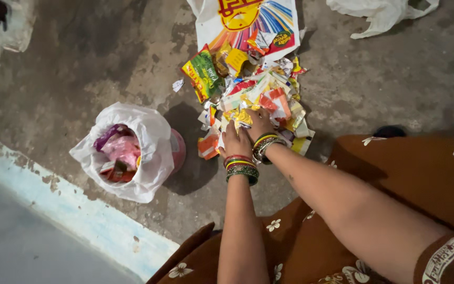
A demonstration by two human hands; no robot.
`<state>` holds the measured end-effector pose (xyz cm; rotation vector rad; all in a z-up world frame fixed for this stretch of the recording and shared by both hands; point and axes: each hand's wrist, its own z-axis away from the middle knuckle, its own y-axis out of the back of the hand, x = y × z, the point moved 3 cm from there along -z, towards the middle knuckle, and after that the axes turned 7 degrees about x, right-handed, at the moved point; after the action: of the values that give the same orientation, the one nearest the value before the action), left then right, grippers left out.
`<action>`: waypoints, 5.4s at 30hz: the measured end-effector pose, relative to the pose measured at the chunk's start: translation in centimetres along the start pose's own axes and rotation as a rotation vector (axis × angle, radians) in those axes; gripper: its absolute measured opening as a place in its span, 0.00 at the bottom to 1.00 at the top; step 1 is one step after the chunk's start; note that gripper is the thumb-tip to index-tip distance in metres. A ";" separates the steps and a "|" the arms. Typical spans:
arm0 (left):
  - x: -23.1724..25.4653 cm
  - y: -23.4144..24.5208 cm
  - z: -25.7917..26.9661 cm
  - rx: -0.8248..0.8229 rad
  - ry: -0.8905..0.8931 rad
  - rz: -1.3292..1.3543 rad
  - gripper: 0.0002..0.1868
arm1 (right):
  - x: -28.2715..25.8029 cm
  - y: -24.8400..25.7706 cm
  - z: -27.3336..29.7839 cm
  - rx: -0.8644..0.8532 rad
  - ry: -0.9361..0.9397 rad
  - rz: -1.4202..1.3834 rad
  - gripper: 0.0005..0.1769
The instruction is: The person sits on the floor and sorts through a pile of empty food packaging and wrappers. They pick up individual items by hand and place them into a white plastic bag positioned next to the pile.
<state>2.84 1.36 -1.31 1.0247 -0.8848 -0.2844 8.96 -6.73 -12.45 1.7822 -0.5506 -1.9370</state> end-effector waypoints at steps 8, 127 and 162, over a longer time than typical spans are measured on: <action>-1.0 -1.0 -0.6 -0.006 0.040 0.061 0.31 | -2.7 3.1 0.3 -0.252 -0.314 0.112 0.33; -13.4 20.5 -5.8 0.816 0.328 1.924 0.36 | -37.9 -8.9 4.8 -0.739 0.921 0.785 0.46; -13.9 21.7 -5.2 0.807 0.160 2.052 0.37 | -34.6 -6.4 6.3 -0.371 1.140 0.255 0.20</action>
<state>-5.97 24.03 8.64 0.3496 -1.4878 1.9483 4.60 18.23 12.70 2.0451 0.0042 -0.5759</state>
